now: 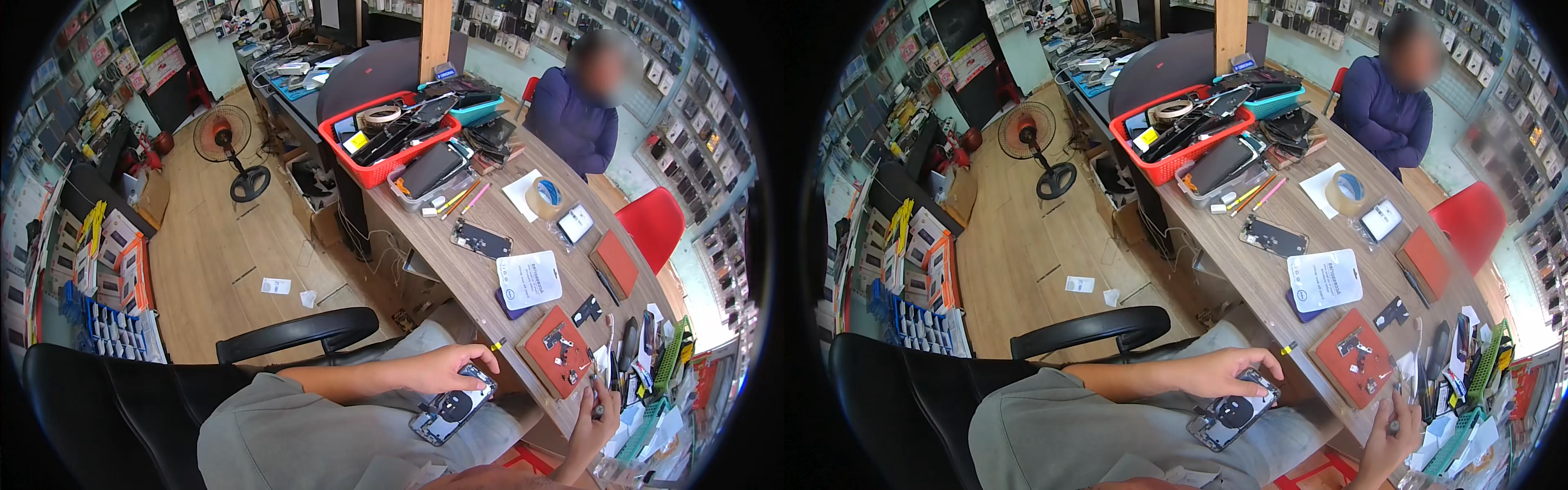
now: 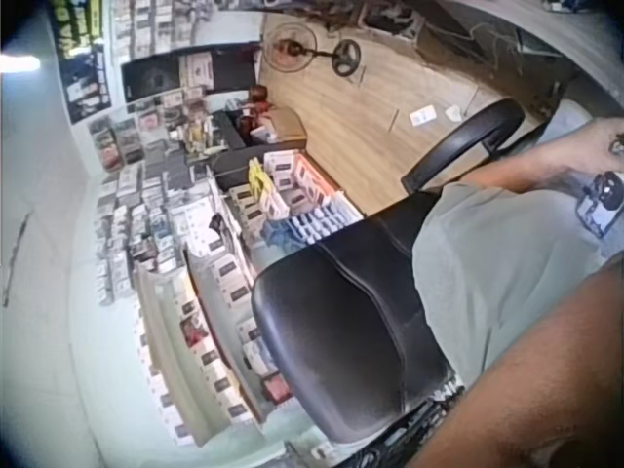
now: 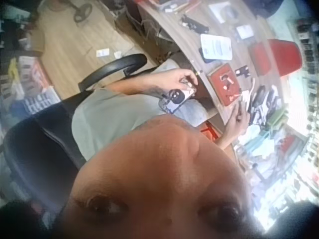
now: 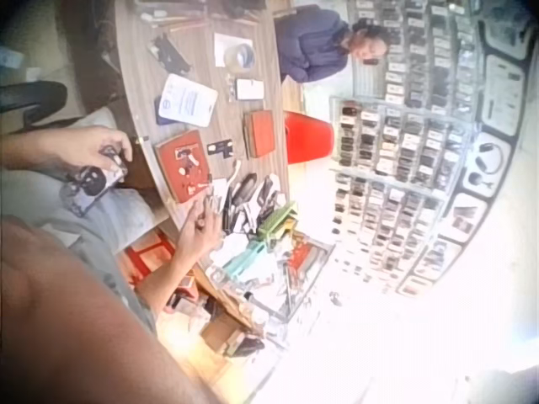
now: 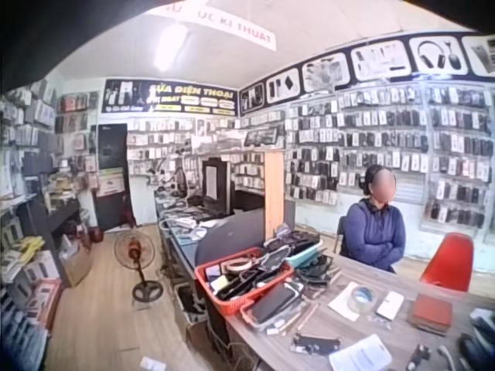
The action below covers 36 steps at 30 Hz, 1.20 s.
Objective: The person disassembles a smartphone, removes screws, and detaches internal components using a screwdriver and tweezers. The person places removed parts on a red mat and continues to manipulate the phone's internal frame.
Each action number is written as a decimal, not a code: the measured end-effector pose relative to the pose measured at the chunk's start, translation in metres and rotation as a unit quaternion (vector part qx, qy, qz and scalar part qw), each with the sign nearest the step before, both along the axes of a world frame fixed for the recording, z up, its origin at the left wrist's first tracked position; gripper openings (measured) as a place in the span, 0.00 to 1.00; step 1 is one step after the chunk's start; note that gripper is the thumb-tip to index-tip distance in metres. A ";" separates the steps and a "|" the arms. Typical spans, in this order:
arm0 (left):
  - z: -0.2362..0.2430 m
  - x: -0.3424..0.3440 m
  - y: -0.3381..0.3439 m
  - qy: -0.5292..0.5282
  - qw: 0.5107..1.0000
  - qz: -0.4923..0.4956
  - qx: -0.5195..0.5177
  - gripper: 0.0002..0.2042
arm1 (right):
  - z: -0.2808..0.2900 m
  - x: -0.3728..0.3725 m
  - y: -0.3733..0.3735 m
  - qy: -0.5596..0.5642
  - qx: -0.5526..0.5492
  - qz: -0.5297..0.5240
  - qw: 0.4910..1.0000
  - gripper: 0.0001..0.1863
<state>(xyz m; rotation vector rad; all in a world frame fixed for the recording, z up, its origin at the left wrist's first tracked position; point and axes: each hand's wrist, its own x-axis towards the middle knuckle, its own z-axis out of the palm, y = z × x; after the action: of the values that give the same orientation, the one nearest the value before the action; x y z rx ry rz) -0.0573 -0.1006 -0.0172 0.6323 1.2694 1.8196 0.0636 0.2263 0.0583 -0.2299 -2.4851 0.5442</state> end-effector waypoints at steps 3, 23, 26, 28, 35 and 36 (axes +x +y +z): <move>0.003 0.001 -0.007 -0.025 1.000 0.004 0.006 0.15 | 0.002 -0.001 -0.008 0.006 -0.002 -0.007 1.000 0.12; 0.001 0.004 -0.007 -0.079 0.996 0.001 -0.034 0.17 | 0.012 0.001 -0.012 -0.062 -0.053 -0.096 0.992 0.09; 0.000 0.002 -0.008 -0.090 0.994 -0.005 -0.056 0.16 | 0.011 0.003 -0.011 -0.086 -0.079 -0.127 0.985 0.10; -0.002 0.001 -0.009 -0.090 0.994 -0.002 -0.059 0.16 | 0.013 0.000 -0.009 -0.106 -0.081 -0.131 0.982 0.11; -0.007 0.002 -0.007 -0.093 0.994 0.003 -0.049 0.16 | 0.039 -0.084 -0.012 -0.135 -0.074 0.017 0.988 0.22; -0.008 0.003 -0.007 -0.094 0.994 0.006 -0.049 0.17 | 0.038 -0.108 -0.013 -0.142 -0.040 0.040 0.988 0.26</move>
<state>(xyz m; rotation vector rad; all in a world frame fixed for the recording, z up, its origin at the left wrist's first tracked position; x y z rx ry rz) -0.0548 -0.1078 -0.0248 0.3911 1.2292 1.7684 -0.0447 0.2134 0.0961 -0.2544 -2.7606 0.6872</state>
